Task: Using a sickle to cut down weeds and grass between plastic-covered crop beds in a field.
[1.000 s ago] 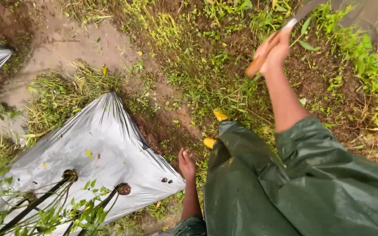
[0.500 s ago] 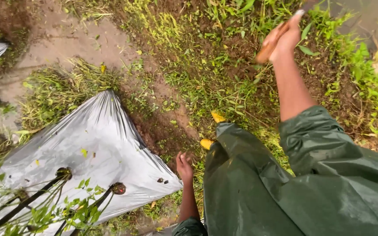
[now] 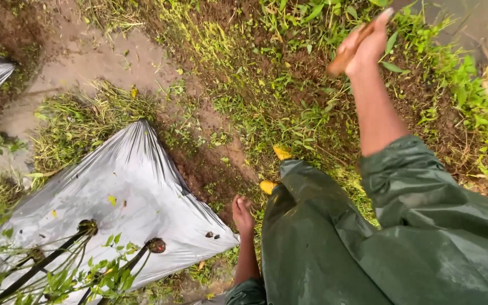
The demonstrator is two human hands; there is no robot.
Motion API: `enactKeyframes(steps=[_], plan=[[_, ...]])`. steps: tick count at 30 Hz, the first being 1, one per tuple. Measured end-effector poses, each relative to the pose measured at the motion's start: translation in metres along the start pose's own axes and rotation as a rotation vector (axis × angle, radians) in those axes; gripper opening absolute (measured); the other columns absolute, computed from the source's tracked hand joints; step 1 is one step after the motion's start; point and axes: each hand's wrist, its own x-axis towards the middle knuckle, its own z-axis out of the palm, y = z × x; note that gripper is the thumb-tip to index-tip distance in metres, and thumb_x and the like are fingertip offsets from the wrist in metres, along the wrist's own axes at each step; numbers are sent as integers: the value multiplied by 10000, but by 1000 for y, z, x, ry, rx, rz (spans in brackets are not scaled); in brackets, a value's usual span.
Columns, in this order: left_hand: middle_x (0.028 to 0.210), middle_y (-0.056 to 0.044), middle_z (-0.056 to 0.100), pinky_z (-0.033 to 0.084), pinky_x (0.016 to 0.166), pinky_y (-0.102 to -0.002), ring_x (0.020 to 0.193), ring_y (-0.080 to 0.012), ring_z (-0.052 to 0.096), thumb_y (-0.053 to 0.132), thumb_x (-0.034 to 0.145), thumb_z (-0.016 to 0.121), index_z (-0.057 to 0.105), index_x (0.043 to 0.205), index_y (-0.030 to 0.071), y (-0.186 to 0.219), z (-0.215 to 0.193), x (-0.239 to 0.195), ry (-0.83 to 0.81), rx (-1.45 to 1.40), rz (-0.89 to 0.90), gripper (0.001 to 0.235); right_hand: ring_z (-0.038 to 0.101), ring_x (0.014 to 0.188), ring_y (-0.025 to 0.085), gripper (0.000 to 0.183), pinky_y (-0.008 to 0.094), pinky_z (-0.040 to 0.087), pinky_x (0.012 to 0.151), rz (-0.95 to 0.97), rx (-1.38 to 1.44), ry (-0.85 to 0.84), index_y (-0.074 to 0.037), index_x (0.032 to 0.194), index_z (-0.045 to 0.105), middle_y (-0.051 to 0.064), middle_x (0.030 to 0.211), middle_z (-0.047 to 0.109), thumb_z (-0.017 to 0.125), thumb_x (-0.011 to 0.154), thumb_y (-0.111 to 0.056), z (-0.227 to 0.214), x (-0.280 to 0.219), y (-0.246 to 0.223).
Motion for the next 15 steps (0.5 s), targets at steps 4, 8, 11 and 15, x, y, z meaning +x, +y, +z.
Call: enactKeyframes(steps=[4, 8, 11, 15], plan=[[1255, -117, 719, 630, 871, -400, 1036, -260, 739, 426, 1044, 397, 547, 1425, 90, 7, -3, -1, 3, -48, -17, 530, 376, 469, 94, 447, 250, 329, 420, 133, 5, 158, -119, 813, 525, -51, 586, 440, 348, 1048, -456, 28, -16, 30], [1317, -147, 690, 597, 921, -422, 1105, -281, 726, 492, 1019, 411, 515, 1467, 94, 23, -2, -7, 11, -26, -13, 608, 392, 416, 58, 462, 228, 358, 370, 287, -359, -139, -161, 845, 511, -87, 568, 477, 348, 1109, -503, -5, -51, 41], [1424, -202, 607, 559, 1028, -444, 1218, -323, 673, 501, 1022, 391, 410, 1548, 74, 22, 2, 1, -65, 15, -5, 677, 442, 396, 66, 481, 224, 417, 349, 210, -418, -93, -136, 827, 538, -63, 583, 516, 366, 1139, -461, -8, -45, 7], [1451, -175, 584, 520, 1007, -439, 1146, -273, 708, 545, 1004, 412, 426, 1547, 117, -14, 10, 24, -97, 74, -2, 692, 378, 382, 100, 508, 261, 331, 355, 41, -13, 16, -119, 729, 517, -49, 509, 450, 315, 1076, -430, 18, 1, -6]])
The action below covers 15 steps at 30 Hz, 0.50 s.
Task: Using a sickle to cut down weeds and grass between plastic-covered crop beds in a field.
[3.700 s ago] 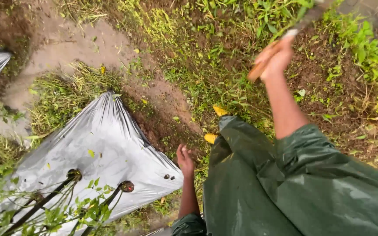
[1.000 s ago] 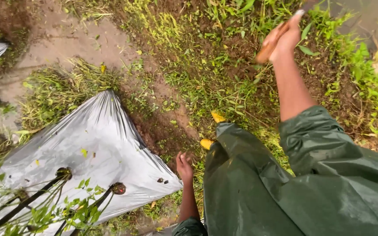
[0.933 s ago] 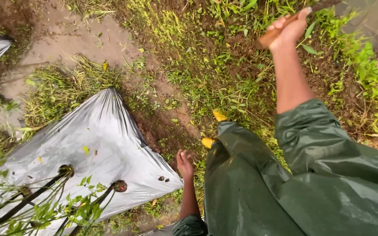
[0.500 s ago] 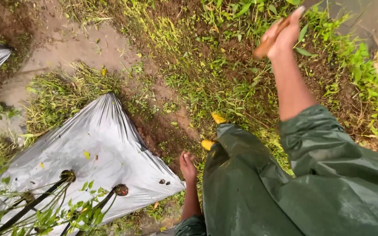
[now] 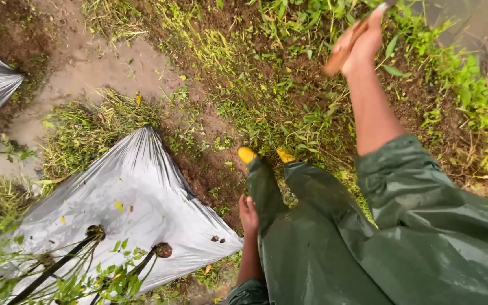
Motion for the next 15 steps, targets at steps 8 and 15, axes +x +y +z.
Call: enactKeyframes(steps=[8, 15], plan=[[1578, -189, 459, 375, 1181, -474, 1465, -337, 447, 638, 966, 428, 399, 1558, 91, -12, -16, 43, -189, 180, 25, 807, 341, 431, 62, 429, 226, 327, 380, 208, -494, -143, -189, 831, 458, -101, 584, 423, 337, 1143, -458, 7, -59, 30], [1475, -181, 574, 454, 1115, -413, 1348, -294, 583, 628, 958, 455, 359, 1577, 69, 10, -66, 95, -193, 193, 48, 840, 421, 392, 103, 380, 257, 377, 345, 37, 126, 182, -112, 855, 527, -20, 572, 507, 375, 1123, -336, 44, -25, 7]])
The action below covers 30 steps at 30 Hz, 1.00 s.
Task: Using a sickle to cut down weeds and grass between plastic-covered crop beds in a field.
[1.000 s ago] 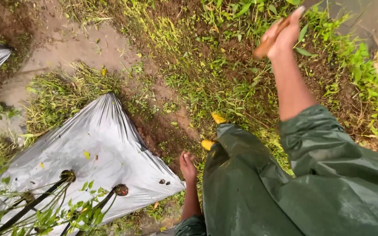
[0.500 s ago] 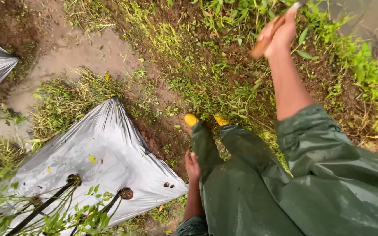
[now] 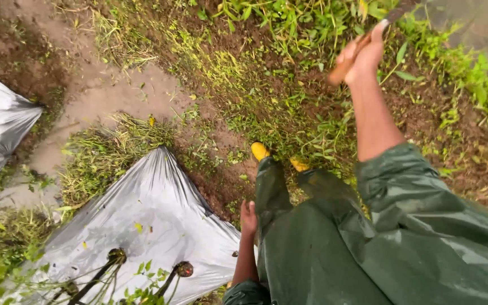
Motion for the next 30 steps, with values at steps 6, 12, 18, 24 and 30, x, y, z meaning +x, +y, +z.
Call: enactKeyframes(steps=[6, 12, 18, 24, 30], plan=[[1512, -309, 495, 369, 1182, -590, 1411, -472, 460, 624, 1057, 508, 392, 1584, 71, -6, -26, 31, -84, 89, 13, 773, 492, 278, 237, 630, 378, 466, 341, -167, -500, -327, -132, 541, 492, 117, 369, 462, 466, 1107, -408, -46, 2, 100], [1570, -299, 433, 313, 1232, -572, 1455, -469, 408, 647, 1061, 474, 349, 1601, 78, 0, -60, 32, -272, 156, -68, 795, 546, 395, 142, 395, 316, 531, 388, -39, -477, -299, -134, 918, 503, 0, 593, 538, 316, 1126, -413, -44, 13, 59], [1624, -217, 385, 291, 1250, -534, 1480, -415, 386, 861, 982, 398, 236, 1656, 218, -14, -85, 25, -362, 351, -183, 945, 373, 439, 122, 336, 279, 487, 448, -169, 226, 24, -158, 894, 451, -53, 627, 388, 305, 1058, -413, -2, -21, 94], [1645, -268, 324, 276, 1254, -566, 1502, -447, 343, 863, 988, 341, 183, 1666, 163, 8, -94, 28, -430, 395, -219, 988, 457, 318, 112, 408, 238, 369, 265, 262, -1265, -882, -4, 1098, 641, 50, 542, 555, 559, 1050, -401, -101, -89, 222], [1646, -265, 325, 274, 1262, -545, 1504, -434, 343, 823, 1005, 358, 221, 1654, 103, -30, -90, 23, -454, 330, -215, 979, 396, 387, 60, 339, 219, 314, 399, -56, -1539, -610, -52, 1012, 601, 19, 552, 457, 357, 1120, -260, -57, -47, 164]])
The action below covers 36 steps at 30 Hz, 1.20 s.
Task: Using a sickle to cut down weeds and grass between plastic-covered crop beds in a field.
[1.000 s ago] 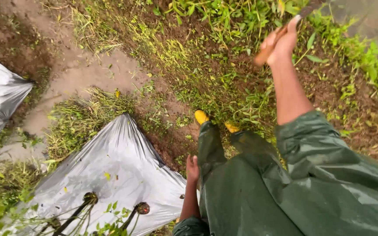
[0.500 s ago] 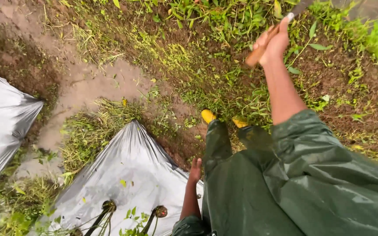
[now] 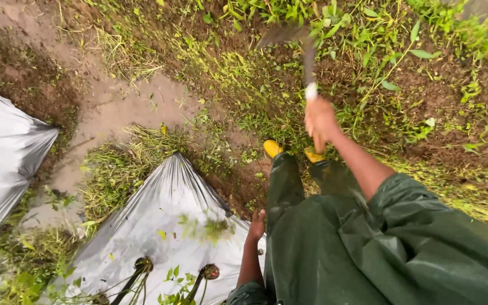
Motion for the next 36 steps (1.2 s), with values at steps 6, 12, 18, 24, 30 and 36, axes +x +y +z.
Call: enactKeyframes(steps=[6, 12, 18, 24, 30, 36], plan=[[1669, -142, 318, 218, 1275, -429, 1549, -297, 310, 702, 955, 371, 303, 1614, 130, -7, 15, -5, 66, -88, 41, 875, 404, 389, 85, 460, 255, 356, 359, -156, 1755, 637, -145, 729, 492, -54, 512, 450, 382, 1048, -458, -97, 13, -58], [1634, -238, 364, 304, 1241, -569, 1487, -438, 375, 785, 1033, 358, 275, 1643, 104, -3, 6, 7, 8, -8, 12, 918, 530, 314, 227, 590, 362, 506, 421, -175, 842, 243, -137, 649, 512, 95, 388, 496, 315, 1157, -363, 10, -1, 12], [1645, -238, 344, 283, 1256, -560, 1498, -446, 348, 825, 1002, 330, 228, 1656, 141, 1, -1, 9, -6, -47, -16, 952, 509, 326, 152, 507, 296, 494, 356, 54, 1028, 365, -114, 803, 546, 8, 474, 517, 311, 1134, -417, -12, -3, -7], [1594, -265, 419, 297, 1249, -555, 1472, -457, 388, 783, 1018, 369, 313, 1622, 126, -12, 5, -7, 48, -45, -6, 894, 382, 374, 78, 407, 206, 384, 353, -239, 1469, 464, -225, 840, 434, -121, 541, 389, 229, 1064, -496, -49, 11, -49], [1603, -268, 405, 309, 1245, -558, 1474, -450, 397, 780, 1013, 330, 283, 1627, 110, 7, 0, 0, 29, -37, -20, 910, 459, 303, 164, 472, 330, 448, 310, -28, 835, 213, -125, 736, 499, 24, 451, 473, 406, 1111, -396, -10, -9, -22], [1671, -165, 301, 221, 1270, -450, 1546, -312, 306, 709, 951, 356, 272, 1613, 86, 0, 1, 2, 135, -162, 68, 913, 376, 379, 102, 474, 257, 311, 337, -44, 1609, 650, -128, 729, 488, -35, 511, 453, 304, 1112, -339, -106, 40, -58]])
